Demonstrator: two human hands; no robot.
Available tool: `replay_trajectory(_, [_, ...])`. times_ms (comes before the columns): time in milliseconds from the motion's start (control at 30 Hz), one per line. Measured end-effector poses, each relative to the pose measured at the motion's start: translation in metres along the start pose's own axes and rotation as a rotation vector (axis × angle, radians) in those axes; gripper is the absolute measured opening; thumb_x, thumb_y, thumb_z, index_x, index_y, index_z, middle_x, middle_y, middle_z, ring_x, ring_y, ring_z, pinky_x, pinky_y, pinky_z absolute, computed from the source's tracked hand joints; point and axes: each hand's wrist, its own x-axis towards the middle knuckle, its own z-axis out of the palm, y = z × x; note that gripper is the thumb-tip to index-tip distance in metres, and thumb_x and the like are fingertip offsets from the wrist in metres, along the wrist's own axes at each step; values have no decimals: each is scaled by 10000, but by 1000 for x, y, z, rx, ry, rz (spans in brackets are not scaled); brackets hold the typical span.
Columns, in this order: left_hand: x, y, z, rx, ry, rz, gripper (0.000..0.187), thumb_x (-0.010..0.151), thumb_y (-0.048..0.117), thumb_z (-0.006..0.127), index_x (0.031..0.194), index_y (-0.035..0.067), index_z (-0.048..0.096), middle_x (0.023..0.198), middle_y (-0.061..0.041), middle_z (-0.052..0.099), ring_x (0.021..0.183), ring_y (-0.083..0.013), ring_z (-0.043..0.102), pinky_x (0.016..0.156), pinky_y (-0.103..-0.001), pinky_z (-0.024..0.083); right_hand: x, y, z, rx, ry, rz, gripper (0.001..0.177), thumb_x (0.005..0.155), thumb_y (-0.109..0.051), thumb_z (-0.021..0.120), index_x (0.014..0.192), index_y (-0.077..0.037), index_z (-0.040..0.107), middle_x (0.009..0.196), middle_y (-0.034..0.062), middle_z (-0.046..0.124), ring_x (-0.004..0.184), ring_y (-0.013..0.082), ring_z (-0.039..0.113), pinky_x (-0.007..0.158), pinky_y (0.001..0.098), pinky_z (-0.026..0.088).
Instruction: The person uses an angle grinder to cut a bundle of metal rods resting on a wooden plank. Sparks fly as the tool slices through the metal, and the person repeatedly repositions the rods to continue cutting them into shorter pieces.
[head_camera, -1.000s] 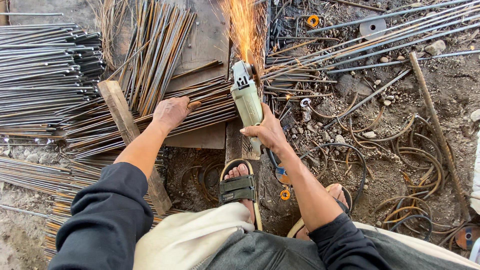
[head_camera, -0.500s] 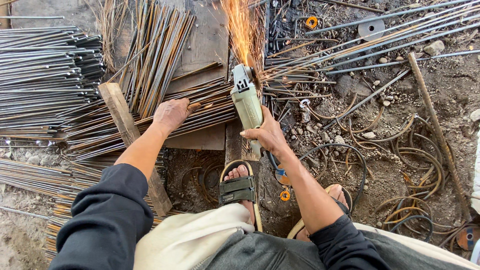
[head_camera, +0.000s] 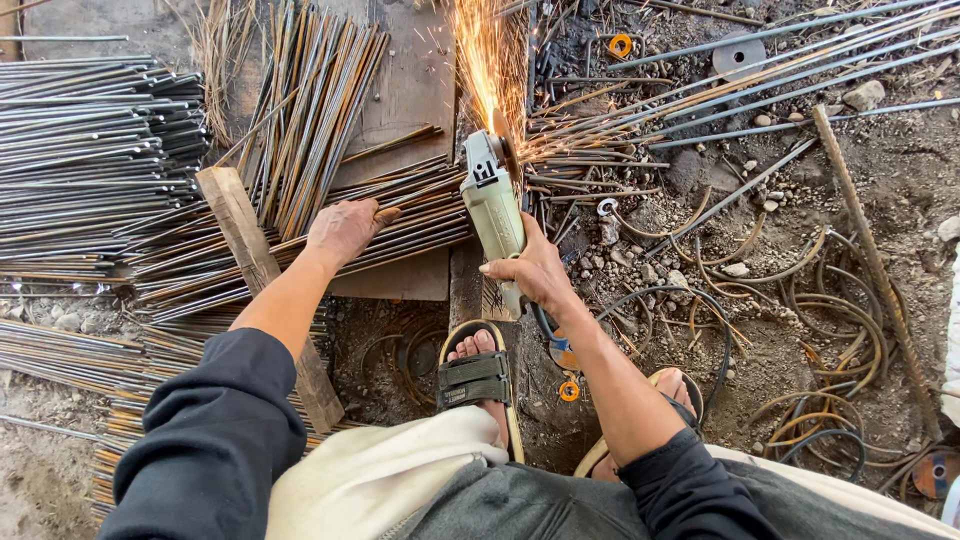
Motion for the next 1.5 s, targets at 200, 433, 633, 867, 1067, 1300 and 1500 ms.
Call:
replay_trajectory(200, [0,0,0,-35,-7,0,633,910,667,282,917,132,621,893,-204,675,937,-425,633,839,-507,482,-3,-2,-1,12,1,-3,1043,496,-429,793,1408,-188,348,1153,243,585,1123,444,536,976,460,346])
replay_trajectory(433, [3,-2,4,-41,-11,-12,604,909,657,308,909,139,620,892,-202,674,936,-422,633,835,-507,485,-5,-3,-1,27,1,-17,1062,494,-416,802,1413,-153,339,1154,266,577,1127,464,525,982,469,349])
replay_trajectory(633, [-2,1,-1,-54,-2,-7,566,910,633,332,893,141,613,889,-198,671,932,-418,631,823,-507,488,0,5,0,9,2,-13,1072,499,-431,805,1421,-161,331,1155,266,575,1127,464,525,974,472,355])
replay_trajectory(867, [1,-2,9,-52,-5,11,570,911,635,329,899,138,608,911,-187,674,946,-404,633,835,-500,490,-7,1,0,31,0,-8,1066,513,-423,804,1422,-146,320,1164,282,564,1135,469,517,970,475,360])
replay_trajectory(1067, [-10,9,-10,-87,13,6,635,905,677,297,880,122,607,870,-197,671,923,-418,633,812,-503,490,-17,-2,1,22,8,25,1069,493,-420,808,1417,-160,338,1160,263,577,1129,455,529,975,471,352])
replay_trajectory(1300, [-33,26,-14,-234,24,-37,643,871,715,342,895,130,609,878,-207,657,938,-430,612,812,-517,485,-23,9,1,2,25,13,1044,499,-403,799,1412,-179,343,1154,264,586,1127,458,532,968,458,356])
replay_trajectory(1500, [-38,32,-17,-454,-63,-52,568,871,677,390,891,158,620,776,-204,650,920,-428,610,820,-509,469,-41,4,-10,224,-16,-52,1009,474,-318,822,1352,-49,403,1003,225,601,955,353,575,849,473,431])
